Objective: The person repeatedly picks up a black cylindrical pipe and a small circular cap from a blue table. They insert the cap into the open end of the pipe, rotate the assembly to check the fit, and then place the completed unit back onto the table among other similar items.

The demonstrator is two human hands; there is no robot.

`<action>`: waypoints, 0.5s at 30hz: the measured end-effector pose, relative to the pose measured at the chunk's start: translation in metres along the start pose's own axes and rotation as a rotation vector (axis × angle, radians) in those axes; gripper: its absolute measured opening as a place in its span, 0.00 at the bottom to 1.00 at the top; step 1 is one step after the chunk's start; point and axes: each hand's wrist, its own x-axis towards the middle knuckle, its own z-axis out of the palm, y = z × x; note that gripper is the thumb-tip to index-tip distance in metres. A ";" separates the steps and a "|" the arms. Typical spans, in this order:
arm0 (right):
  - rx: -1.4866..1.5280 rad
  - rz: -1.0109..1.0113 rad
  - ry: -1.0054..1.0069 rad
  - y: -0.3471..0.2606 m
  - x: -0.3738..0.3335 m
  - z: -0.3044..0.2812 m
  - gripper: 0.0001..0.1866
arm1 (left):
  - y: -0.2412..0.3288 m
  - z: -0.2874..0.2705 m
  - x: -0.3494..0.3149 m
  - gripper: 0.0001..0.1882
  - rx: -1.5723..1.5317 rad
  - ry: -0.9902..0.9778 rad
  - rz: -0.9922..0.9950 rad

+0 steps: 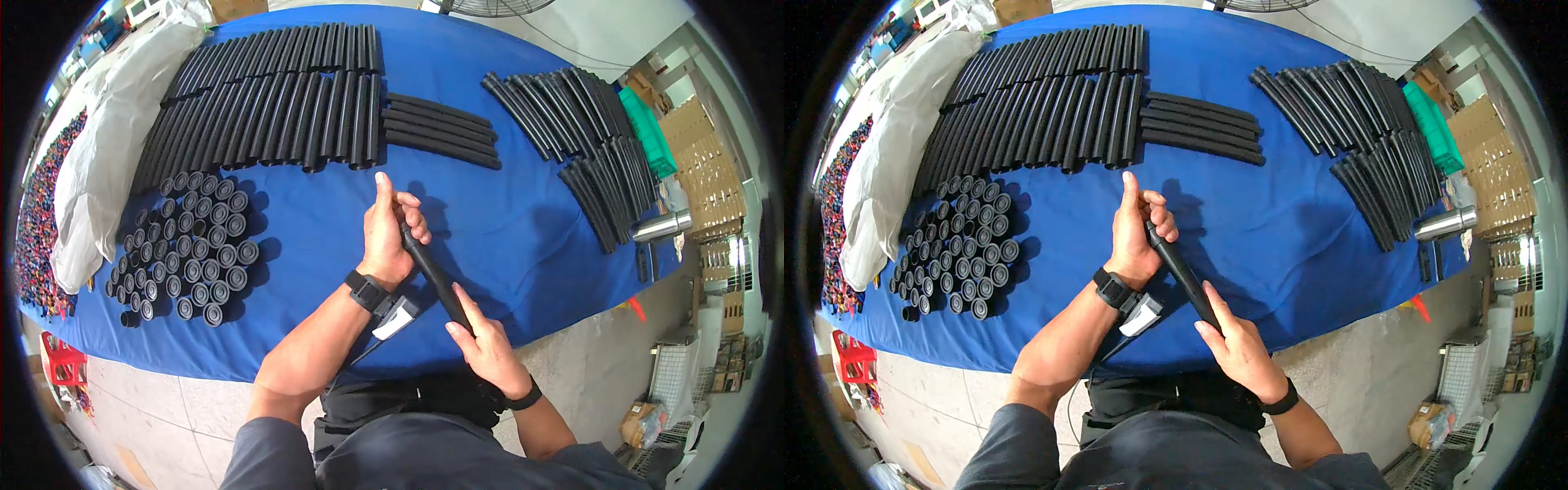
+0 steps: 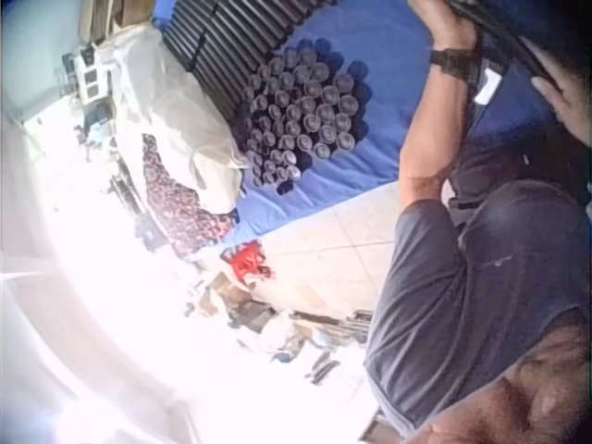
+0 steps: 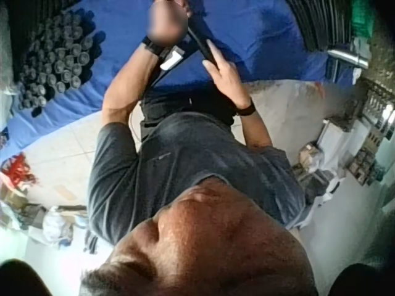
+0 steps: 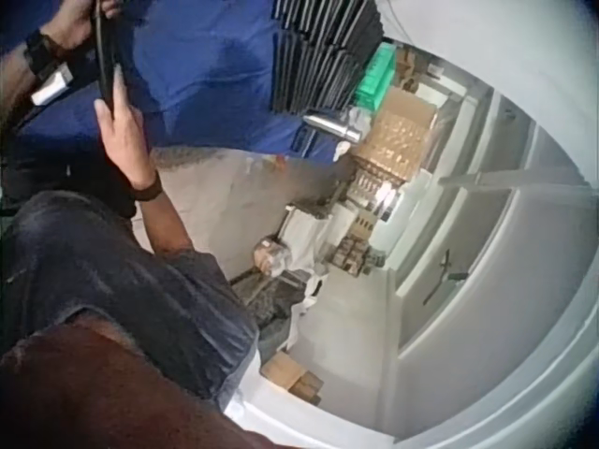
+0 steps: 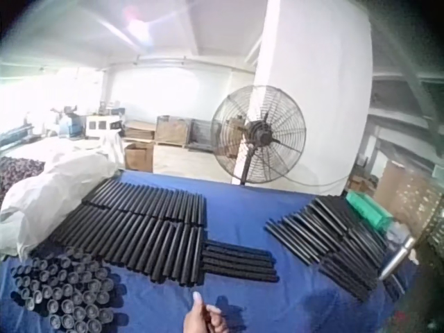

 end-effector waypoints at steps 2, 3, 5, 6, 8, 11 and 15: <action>-0.039 -0.037 0.019 -0.003 0.001 0.001 0.35 | 0.000 -0.001 0.000 0.32 0.008 0.007 0.024; -0.046 -0.046 0.026 -0.002 0.001 0.002 0.35 | 0.000 0.000 0.000 0.32 0.014 0.016 0.026; -0.061 -0.068 0.040 0.001 0.003 0.005 0.35 | 0.002 0.000 0.001 0.33 0.025 0.033 0.033; -0.076 -0.072 0.046 0.000 0.003 0.005 0.35 | 0.002 0.001 0.001 0.33 0.029 0.037 0.030; -0.107 -0.082 0.058 -0.001 0.003 0.006 0.35 | 0.003 0.002 0.001 0.33 0.034 0.046 0.024; -0.156 -0.103 0.086 -0.001 0.003 0.007 0.35 | 0.004 0.000 0.004 0.35 0.022 0.042 0.028; -0.137 -0.081 0.075 -0.007 0.004 0.007 0.35 | 0.004 -0.002 0.003 0.34 0.044 0.031 0.037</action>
